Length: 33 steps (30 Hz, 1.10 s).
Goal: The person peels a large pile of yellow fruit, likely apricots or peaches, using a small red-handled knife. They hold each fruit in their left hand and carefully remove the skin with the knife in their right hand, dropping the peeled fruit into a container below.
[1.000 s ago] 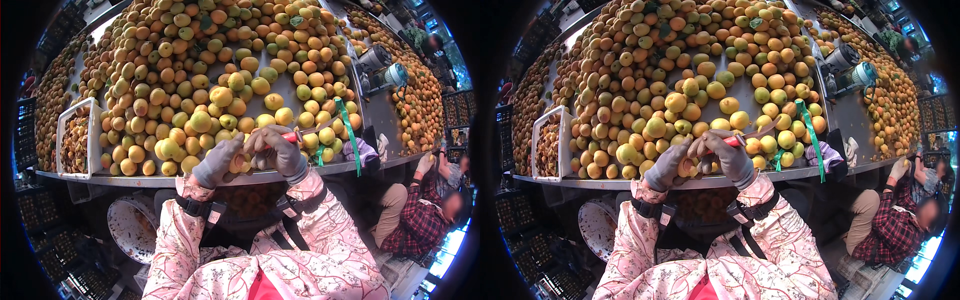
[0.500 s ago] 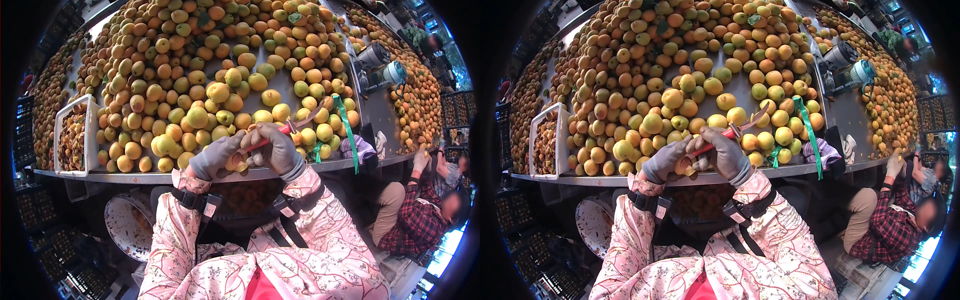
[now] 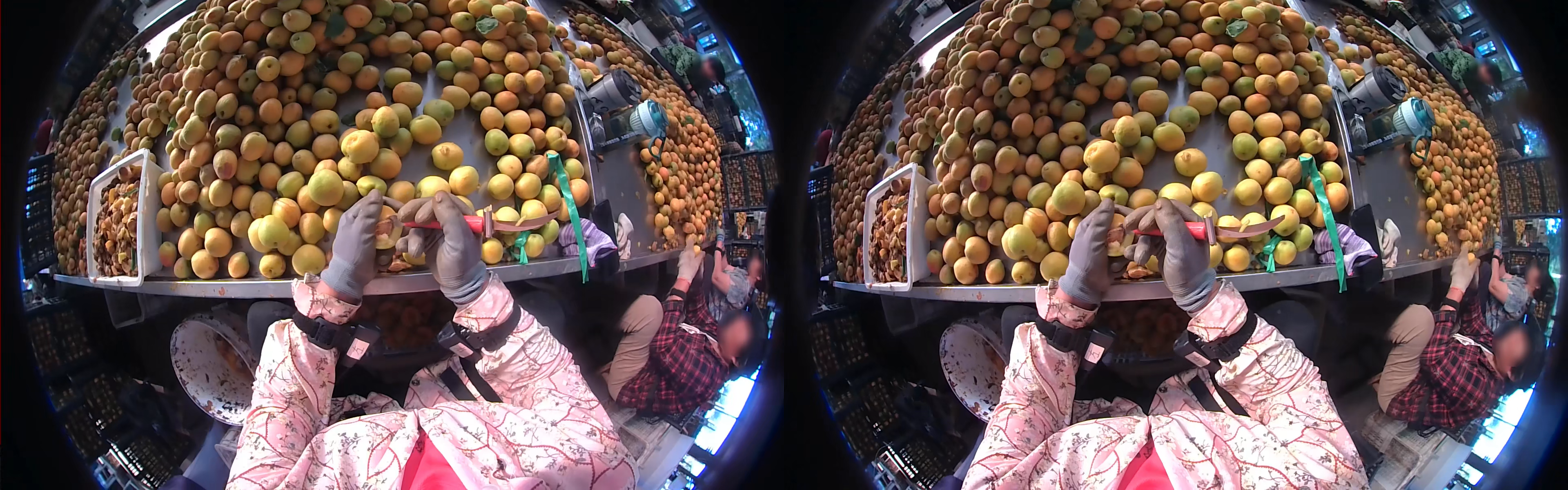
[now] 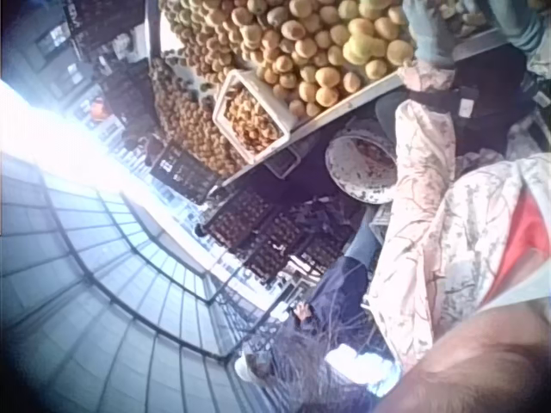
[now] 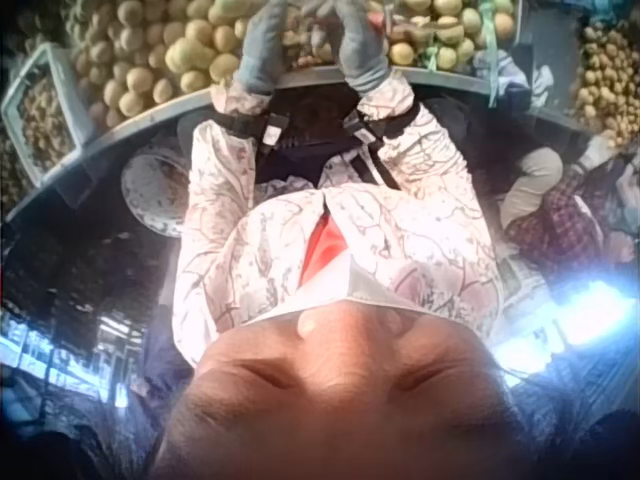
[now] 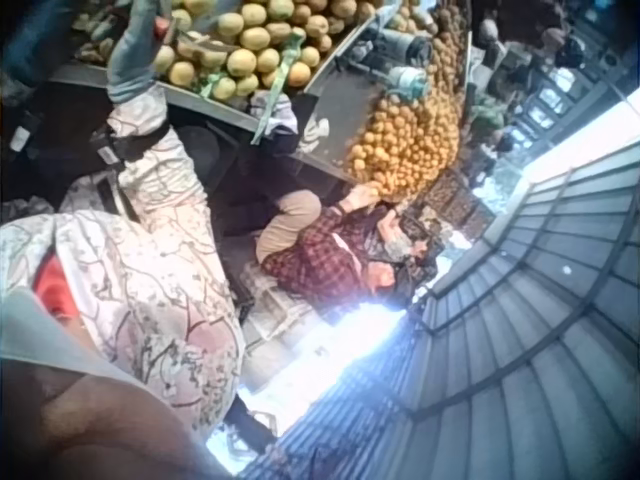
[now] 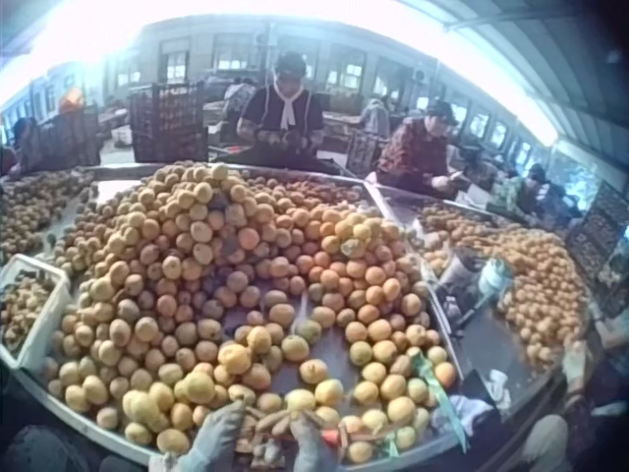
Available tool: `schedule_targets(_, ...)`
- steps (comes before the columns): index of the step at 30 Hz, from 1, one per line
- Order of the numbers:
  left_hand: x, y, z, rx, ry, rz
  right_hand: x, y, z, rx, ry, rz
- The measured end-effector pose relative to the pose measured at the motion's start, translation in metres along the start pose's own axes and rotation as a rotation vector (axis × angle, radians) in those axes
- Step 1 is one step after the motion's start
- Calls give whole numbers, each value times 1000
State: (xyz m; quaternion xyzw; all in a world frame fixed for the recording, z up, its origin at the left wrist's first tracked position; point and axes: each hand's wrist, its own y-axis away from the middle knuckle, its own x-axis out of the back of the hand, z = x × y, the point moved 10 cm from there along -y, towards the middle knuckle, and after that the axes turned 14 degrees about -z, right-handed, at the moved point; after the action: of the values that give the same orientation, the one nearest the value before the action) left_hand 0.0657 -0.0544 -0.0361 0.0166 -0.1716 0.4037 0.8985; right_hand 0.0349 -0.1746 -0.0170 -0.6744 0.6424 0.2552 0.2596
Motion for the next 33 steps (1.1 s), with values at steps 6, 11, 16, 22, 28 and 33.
schedule_targets(6,-7,-6,10,-84,-159,-241,-16,2,-8,-177,368,-114)
schedule_targets(11,-17,-6,17,-222,-248,-361,-19,0,-4,-138,392,-208)
schedule_targets(16,-14,0,12,-222,-292,-361,-10,5,6,-226,111,-100)
schedule_targets(22,-25,-4,11,-201,-179,-566,-13,5,7,-276,179,-255)
schedule_targets(28,-18,-14,-9,591,512,-268,18,5,12,-154,-110,110)
schedule_targets(33,-10,-13,-26,57,86,38,26,3,18,-17,-195,207)
